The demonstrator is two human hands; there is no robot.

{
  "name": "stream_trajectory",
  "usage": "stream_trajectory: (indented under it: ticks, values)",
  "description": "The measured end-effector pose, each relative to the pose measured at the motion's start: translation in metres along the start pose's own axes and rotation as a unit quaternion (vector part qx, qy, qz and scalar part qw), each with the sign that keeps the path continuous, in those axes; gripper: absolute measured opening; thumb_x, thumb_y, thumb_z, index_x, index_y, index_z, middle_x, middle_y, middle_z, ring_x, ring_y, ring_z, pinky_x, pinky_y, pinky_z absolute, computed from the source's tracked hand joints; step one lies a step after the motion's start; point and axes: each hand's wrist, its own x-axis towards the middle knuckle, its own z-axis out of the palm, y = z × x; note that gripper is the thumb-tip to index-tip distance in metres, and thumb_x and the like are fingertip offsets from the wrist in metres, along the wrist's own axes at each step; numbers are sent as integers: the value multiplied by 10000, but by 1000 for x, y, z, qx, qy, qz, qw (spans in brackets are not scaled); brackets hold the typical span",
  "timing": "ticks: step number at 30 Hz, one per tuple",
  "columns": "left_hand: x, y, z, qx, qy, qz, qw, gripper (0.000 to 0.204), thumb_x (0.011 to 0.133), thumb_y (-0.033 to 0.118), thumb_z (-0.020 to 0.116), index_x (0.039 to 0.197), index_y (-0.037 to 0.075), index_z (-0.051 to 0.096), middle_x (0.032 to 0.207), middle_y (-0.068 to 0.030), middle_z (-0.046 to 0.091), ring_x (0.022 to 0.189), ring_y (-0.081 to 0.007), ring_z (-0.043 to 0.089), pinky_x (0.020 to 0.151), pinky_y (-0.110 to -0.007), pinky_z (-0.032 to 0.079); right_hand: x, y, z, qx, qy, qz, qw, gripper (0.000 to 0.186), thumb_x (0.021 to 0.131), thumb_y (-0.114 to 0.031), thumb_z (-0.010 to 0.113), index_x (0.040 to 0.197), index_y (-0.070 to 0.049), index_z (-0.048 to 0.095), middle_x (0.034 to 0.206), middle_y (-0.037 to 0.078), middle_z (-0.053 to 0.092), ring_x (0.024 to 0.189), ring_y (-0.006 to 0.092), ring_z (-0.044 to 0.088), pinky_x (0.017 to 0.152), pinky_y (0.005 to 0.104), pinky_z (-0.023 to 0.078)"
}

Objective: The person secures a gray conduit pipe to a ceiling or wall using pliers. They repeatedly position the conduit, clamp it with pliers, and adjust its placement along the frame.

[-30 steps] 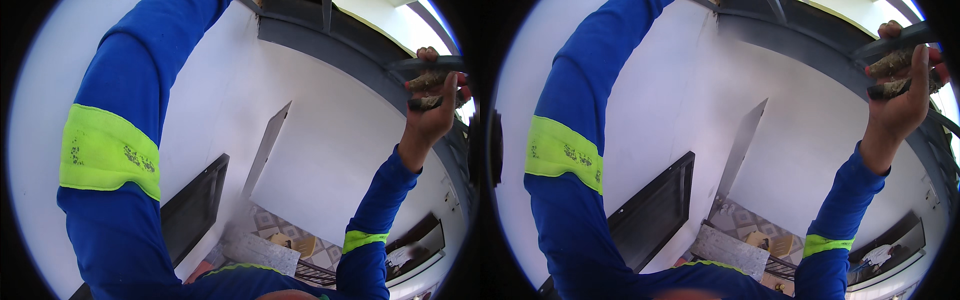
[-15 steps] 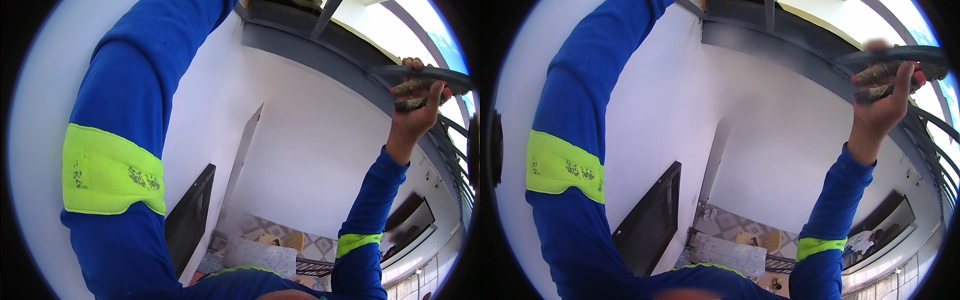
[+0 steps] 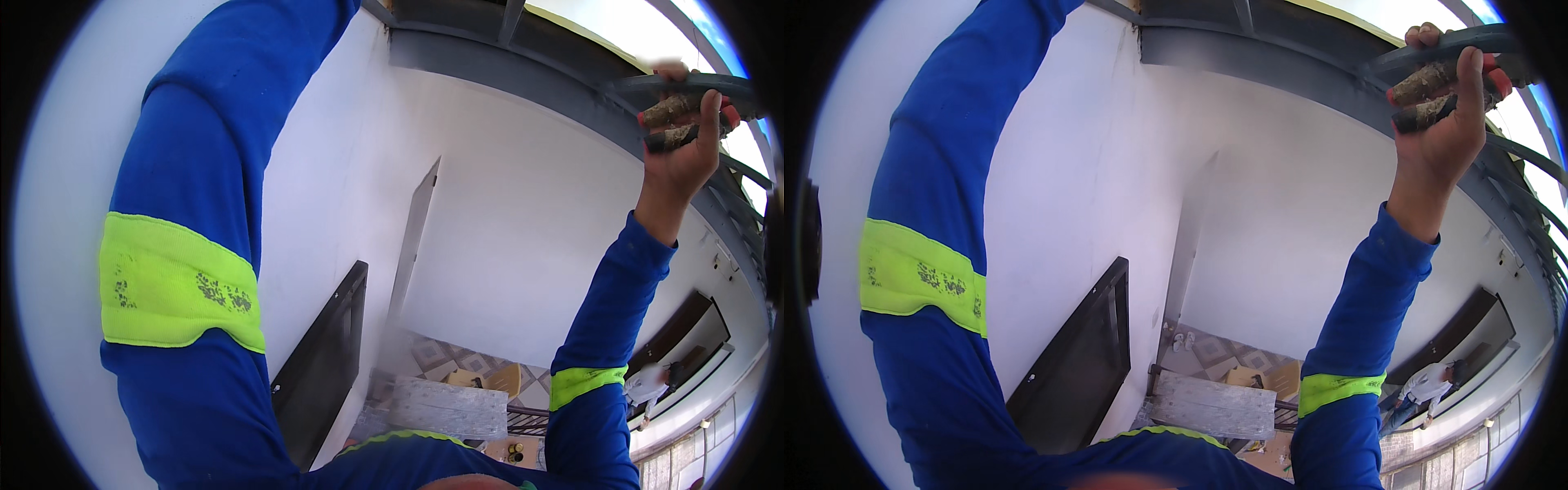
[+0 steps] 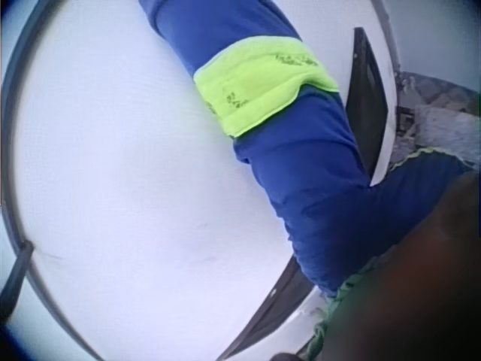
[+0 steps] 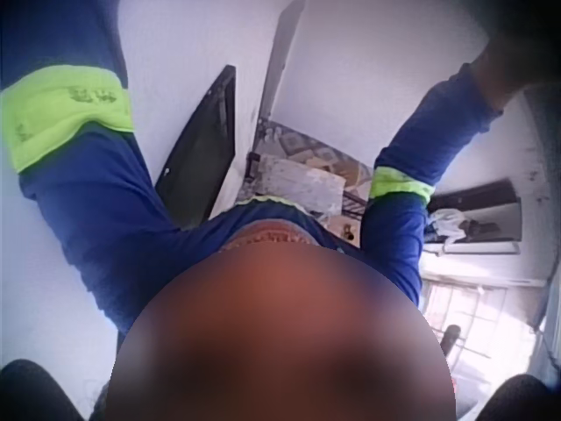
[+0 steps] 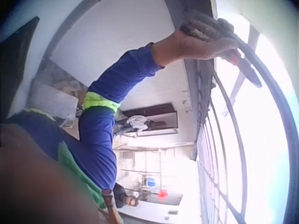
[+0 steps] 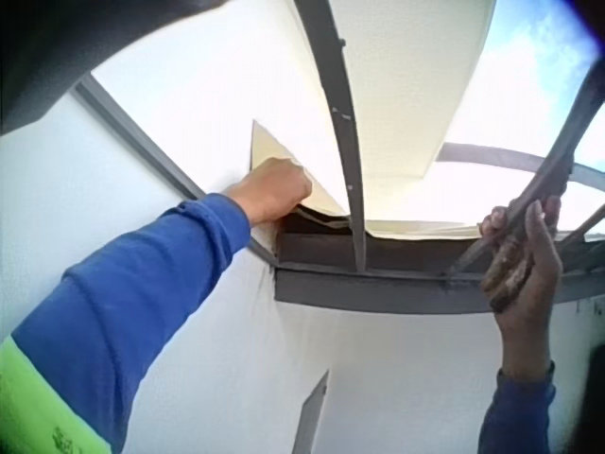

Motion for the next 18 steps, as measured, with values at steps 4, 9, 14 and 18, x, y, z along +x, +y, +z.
stream_trajectory:
  ticks: [4,9,14,18]
  values:
    - [-1,3,-2,11,-16,-10,1000,164,829,75,608,772,38,757,833,-204,730,830,-384,728,751,-471,583,-1,1,2,-31,32,0,999,411,1015,-316,648,1206,33,543,1078,200,671,1105,308,654,1093,482,461]
    - [-3,3,-4,-27,-14,-16,999,135,812,75,626,761,54,750,822,-201,725,822,-387,725,742,-474,581,0,1,-2,-27,-1,4,1000,342,1024,-301,636,1185,-6,575,1046,171,696,1054,273,675,1011,410,507]
    - [-5,3,-6,-38,-14,-14,999,112,790,73,638,746,60,741,804,-202,715,815,-392,720,724,-483,574,5,5,-10,-8,7,5,1000,416,1030,-311,625,1200,64,568,1109,197,661,1129,303,638,1105,449,438]
    - [-5,3,-9,-39,-28,-15,999,105,786,63,636,738,53,729,799,-206,709,812,-400,716,713,-488,572,6,8,-17,-5,-5,-1,1000,381,1025,-294,636,1186,48,589,1076,183,671,1114,296,641,1075,421,457]
